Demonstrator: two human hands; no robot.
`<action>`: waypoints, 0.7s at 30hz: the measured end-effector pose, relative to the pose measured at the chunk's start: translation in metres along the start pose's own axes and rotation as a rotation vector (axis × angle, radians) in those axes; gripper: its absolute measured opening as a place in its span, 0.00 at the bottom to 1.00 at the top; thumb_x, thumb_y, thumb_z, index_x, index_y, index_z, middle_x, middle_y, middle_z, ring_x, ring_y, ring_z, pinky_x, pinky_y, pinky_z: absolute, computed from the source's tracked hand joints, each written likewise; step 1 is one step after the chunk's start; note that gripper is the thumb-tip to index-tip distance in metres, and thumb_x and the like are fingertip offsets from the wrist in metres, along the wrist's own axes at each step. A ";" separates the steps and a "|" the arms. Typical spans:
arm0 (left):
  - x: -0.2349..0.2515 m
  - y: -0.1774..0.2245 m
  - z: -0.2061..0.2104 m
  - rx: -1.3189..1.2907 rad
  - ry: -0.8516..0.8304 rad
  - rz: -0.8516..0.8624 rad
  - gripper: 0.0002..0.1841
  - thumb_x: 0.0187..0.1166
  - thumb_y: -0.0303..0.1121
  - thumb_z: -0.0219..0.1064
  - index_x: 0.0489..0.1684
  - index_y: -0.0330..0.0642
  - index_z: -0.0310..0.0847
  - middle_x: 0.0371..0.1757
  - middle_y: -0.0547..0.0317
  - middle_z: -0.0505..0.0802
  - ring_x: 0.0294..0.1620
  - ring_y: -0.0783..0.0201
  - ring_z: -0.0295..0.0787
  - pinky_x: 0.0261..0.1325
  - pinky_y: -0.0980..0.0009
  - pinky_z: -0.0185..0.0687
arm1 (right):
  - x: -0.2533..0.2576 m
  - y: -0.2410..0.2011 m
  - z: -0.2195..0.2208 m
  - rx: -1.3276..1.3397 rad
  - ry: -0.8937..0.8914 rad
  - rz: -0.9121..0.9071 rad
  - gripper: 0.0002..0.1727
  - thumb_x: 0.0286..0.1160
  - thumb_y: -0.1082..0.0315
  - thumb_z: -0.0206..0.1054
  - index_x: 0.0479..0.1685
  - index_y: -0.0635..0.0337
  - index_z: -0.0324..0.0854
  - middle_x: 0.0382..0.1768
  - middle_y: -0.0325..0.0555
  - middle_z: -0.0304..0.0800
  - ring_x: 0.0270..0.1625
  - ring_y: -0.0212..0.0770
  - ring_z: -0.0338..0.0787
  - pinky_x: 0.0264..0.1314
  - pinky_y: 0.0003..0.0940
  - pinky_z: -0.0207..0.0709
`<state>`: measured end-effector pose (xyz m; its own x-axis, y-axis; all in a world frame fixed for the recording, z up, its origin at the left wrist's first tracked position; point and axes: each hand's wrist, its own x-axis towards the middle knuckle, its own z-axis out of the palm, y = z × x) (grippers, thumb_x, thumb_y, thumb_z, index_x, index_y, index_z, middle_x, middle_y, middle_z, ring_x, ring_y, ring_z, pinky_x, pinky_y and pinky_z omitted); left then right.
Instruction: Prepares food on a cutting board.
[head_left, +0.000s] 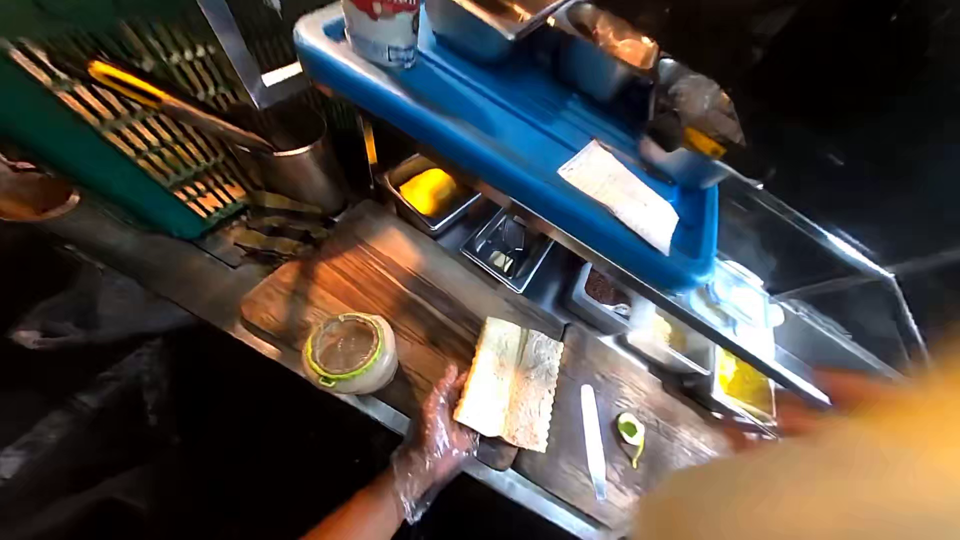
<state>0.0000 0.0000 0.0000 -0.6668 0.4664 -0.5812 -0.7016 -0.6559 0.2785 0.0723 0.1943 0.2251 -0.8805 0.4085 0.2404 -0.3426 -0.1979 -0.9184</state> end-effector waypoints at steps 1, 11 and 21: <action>0.013 0.001 -0.009 -0.043 -0.026 -0.034 0.37 0.89 0.62 0.36 0.72 0.38 0.75 0.59 0.41 0.91 0.59 0.49 0.90 0.62 0.45 0.87 | 0.012 -0.013 -0.011 -0.065 -0.024 -0.107 0.45 0.52 0.37 0.82 0.69 0.57 0.79 0.61 0.43 0.89 0.65 0.40 0.88 0.72 0.39 0.81; 0.041 0.008 -0.038 -0.160 -0.314 -0.180 0.40 0.72 0.74 0.57 0.72 0.55 0.81 0.59 0.52 0.94 0.56 0.54 0.94 0.53 0.49 0.92 | 0.043 0.168 -0.028 -0.288 0.235 -0.301 0.37 0.54 0.70 0.85 0.64 0.66 0.68 0.50 0.56 0.91 0.54 0.55 0.94 0.58 0.56 0.91; 0.044 0.009 -0.041 -0.139 -0.324 -0.139 0.38 0.77 0.72 0.55 0.68 0.50 0.83 0.56 0.51 0.94 0.54 0.56 0.94 0.52 0.50 0.93 | 0.057 0.139 -0.026 -0.147 0.234 -0.264 0.29 0.64 0.66 0.79 0.61 0.67 0.69 0.48 0.61 0.88 0.52 0.61 0.92 0.58 0.63 0.89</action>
<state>-0.0253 -0.0092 -0.0543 -0.6280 0.7058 -0.3279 -0.7652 -0.6368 0.0948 -0.0166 0.2137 0.1032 -0.6637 0.6244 0.4118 -0.4819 0.0641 -0.8739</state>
